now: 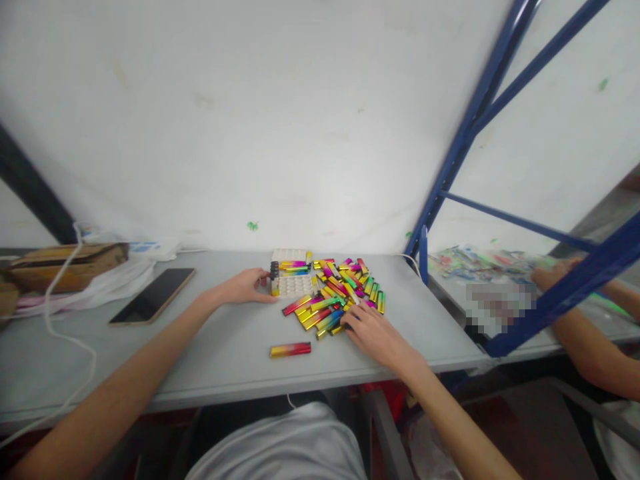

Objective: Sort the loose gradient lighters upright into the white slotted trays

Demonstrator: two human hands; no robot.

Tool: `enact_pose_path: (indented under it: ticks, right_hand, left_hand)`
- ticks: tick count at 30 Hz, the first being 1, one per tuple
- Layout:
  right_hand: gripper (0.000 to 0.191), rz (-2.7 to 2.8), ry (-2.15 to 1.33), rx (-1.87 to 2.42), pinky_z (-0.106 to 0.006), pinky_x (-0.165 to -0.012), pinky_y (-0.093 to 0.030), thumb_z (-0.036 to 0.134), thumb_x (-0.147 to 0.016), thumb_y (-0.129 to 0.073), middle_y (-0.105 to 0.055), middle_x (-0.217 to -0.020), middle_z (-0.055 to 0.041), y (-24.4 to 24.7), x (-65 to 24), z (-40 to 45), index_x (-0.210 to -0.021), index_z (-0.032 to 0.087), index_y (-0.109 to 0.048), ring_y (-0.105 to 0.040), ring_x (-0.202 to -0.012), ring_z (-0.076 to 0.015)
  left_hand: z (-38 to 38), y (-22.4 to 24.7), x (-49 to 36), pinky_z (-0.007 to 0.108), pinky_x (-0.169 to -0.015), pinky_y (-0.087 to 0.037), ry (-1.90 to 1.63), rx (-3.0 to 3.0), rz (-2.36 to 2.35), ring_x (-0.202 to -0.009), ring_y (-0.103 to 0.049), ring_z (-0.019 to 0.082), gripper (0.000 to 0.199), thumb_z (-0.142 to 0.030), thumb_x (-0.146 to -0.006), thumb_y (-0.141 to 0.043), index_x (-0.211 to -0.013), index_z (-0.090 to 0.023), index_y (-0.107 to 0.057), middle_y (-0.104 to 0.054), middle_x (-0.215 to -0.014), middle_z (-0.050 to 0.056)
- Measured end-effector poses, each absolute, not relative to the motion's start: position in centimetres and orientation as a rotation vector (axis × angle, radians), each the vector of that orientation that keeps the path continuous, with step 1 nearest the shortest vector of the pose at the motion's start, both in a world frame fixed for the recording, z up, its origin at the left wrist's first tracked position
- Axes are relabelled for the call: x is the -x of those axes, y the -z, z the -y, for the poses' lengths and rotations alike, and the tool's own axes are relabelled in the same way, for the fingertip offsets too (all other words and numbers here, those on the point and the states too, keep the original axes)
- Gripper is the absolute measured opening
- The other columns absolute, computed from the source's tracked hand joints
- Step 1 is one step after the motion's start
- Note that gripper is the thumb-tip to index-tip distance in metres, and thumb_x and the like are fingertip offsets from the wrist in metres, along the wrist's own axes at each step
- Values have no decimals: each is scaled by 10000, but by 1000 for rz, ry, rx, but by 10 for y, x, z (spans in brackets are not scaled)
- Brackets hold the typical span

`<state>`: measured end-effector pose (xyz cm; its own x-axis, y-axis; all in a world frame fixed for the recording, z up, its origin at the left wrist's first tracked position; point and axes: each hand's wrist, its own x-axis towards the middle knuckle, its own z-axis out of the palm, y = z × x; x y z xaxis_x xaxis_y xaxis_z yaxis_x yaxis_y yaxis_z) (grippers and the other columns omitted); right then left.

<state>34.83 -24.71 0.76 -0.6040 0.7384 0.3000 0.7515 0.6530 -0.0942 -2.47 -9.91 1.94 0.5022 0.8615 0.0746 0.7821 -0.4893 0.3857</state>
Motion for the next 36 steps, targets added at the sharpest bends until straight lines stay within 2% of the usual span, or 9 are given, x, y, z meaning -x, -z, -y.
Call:
enact_pose_path:
  ticks: [7, 12, 16, 18, 22, 25, 28, 31, 36]
  right_hand:
    - [326, 2285, -251, 1257, -428, -1000, -539, 393, -1045, -490, -716, -1259, -100, -32, -367, 247, -1300, 276, -656, -680, -1146, -274]
    - [417, 1959, -452, 1148, -346, -768, -536, 505, -976, -594, -735, -1093, -78, -56, -337, 211, -1293, 245, -665, -681, -873, -230]
    - [413, 1687, -786, 954, -278, -617, -457, 600, -864, -700, -618, -743, -7, -64, -281, 159, -929, 193, -682, -553, -667, -163]
    - [460, 1590, -923, 856, -267, -612, -455, 659, -854, -669, -568, -718, 10, -64, -252, 133, -850, 203, -614, -528, -654, -150]
    - [530, 1614, -1024, 857, -278, -656, -500, 760, -910, -487, -600, -790, -13, -50, -214, 105, -862, 235, -533, -584, -738, -173]
    - [533, 1677, -1079, 921, -285, -639, -506, 778, -945, -368, -574, -752, 6, -31, -206, 106, -932, 259, -488, -578, -680, -166]
    - [537, 1727, -1173, 980, -263, -530, -419, 806, -911, -420, -464, -669, 55, -15, -207, 114, -957, 272, -457, -448, -539, -136]
    - [571, 1698, -1247, 964, -258, -474, -307, 837, -880, -452, -379, -633, 64, -11, -208, 117, -865, 266, -447, -334, -493, -120]
    - [646, 1536, -1318, 1122, -296, -462, -269, 829, -939, -220, -275, -548, 49, -18, -203, 114, -662, 264, -368, -233, -463, -132]
  left_hand:
    - [98, -17, 25, 308, -749, -477, -378, -2444, -1381, -844, -632, 246, 785, -757, -614, -753, -1104, -145, -708, -711, -971, 78]
    - [101, -20, 25, 306, -751, -474, -368, -2466, -1359, -859, -628, 244, 758, -748, -654, -736, -1099, -135, -699, -704, -982, 82]
    - [103, -20, 25, 299, -731, -467, -370, -2460, -1357, -850, -624, 237, 741, -734, -671, -737, -1105, -134, -696, -697, -976, 78]
    - [103, -21, 27, 299, -730, -466, -382, -2460, -1346, -848, -624, 236, 755, -732, -671, -739, -1125, -130, -696, -696, -968, 77]
    - [101, -22, 31, 302, -744, -465, -394, -2486, -1323, -839, -626, 236, 732, -730, -654, -752, -1093, -145, -715, -700, -936, 63]
    - [100, -23, 33, 293, -740, -463, -370, -2480, -1335, -825, -625, 227, 690, -719, -637, -762, -1043, -163, -725, -704, -912, 49]
    - [99, -24, 35, 283, -729, -457, -351, -2475, -1336, -816, -623, 221, 678, -710, -629, -768, -1041, -173, -730, -706, -909, 47]
    - [99, -25, 36, 283, -717, -449, -340, -2476, -1347, -806, -620, 222, 679, -705, -619, -774, -1035, -170, -731, -706, -905, 51]
    - [101, -27, 35, 285, -686, -432, -334, -2466, -1359, -778, -612, 218, 678, -703, -631, -755, -1036, -160, -736, -698, -884, 45]
